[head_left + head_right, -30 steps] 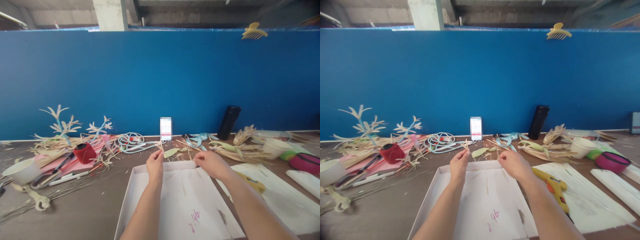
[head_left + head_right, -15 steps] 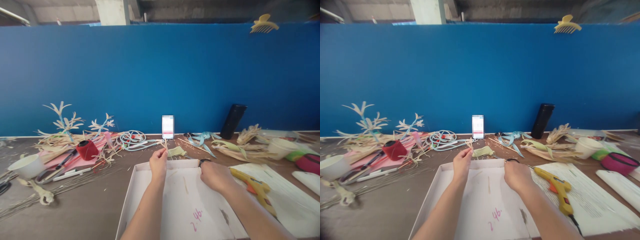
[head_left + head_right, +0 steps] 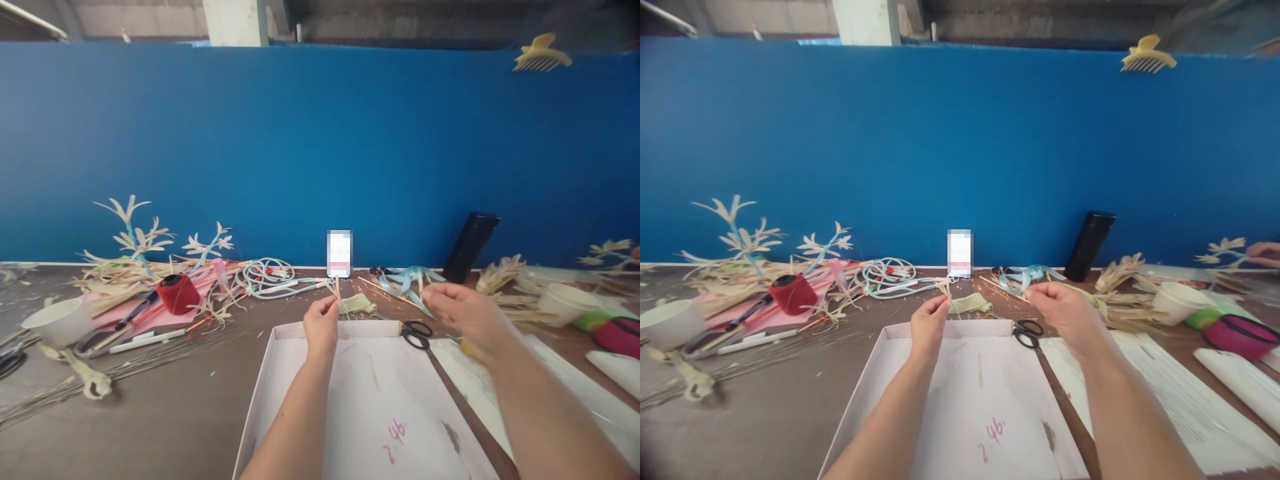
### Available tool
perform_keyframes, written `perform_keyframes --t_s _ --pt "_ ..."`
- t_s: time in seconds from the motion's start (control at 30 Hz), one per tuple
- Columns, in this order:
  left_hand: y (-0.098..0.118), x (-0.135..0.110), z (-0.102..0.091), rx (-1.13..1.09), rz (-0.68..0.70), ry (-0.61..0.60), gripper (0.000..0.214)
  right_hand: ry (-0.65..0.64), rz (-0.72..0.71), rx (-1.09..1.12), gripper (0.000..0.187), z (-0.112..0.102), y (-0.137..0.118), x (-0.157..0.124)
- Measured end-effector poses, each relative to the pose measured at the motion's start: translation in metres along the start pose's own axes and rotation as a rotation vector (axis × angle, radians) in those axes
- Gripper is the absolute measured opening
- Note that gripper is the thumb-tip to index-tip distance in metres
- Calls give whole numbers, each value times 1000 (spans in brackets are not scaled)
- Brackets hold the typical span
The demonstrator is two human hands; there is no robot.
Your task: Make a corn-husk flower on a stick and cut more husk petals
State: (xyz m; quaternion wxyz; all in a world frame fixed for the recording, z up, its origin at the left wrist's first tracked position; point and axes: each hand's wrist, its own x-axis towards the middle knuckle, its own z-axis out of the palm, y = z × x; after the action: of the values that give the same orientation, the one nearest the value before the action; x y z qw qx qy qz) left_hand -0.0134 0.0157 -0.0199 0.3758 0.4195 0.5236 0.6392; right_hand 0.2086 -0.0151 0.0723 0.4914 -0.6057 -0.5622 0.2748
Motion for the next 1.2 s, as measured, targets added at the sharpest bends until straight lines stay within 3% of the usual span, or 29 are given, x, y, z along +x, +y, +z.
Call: perform_keyframes --t_s 0.07,0.17,0.33,0.5,0.7,0.93,1.2 --pt "-1 0 0 -5 1 0 25 -106 97 398 22 19 -8 2" --pt "-2 0 0 -62 12 0 26 -205 163 803 22 56 -12 3" --pt "-4 2 2 -158 -10 -45 33 -279 203 1076 18 101 5 0" --pt "3 -4 5 -191 -11 -114 32 -246 207 1038 16 111 26 -7" --pt "14 -12 7 -205 -40 -203 30 -214 214 953 17 112 27 -11" --pt "14 -16 9 -379 -137 -317 30 -196 169 892 22 114 31 -10" --pt "18 -18 11 -402 -137 -324 29 -211 167 833 24 114 29 -13"
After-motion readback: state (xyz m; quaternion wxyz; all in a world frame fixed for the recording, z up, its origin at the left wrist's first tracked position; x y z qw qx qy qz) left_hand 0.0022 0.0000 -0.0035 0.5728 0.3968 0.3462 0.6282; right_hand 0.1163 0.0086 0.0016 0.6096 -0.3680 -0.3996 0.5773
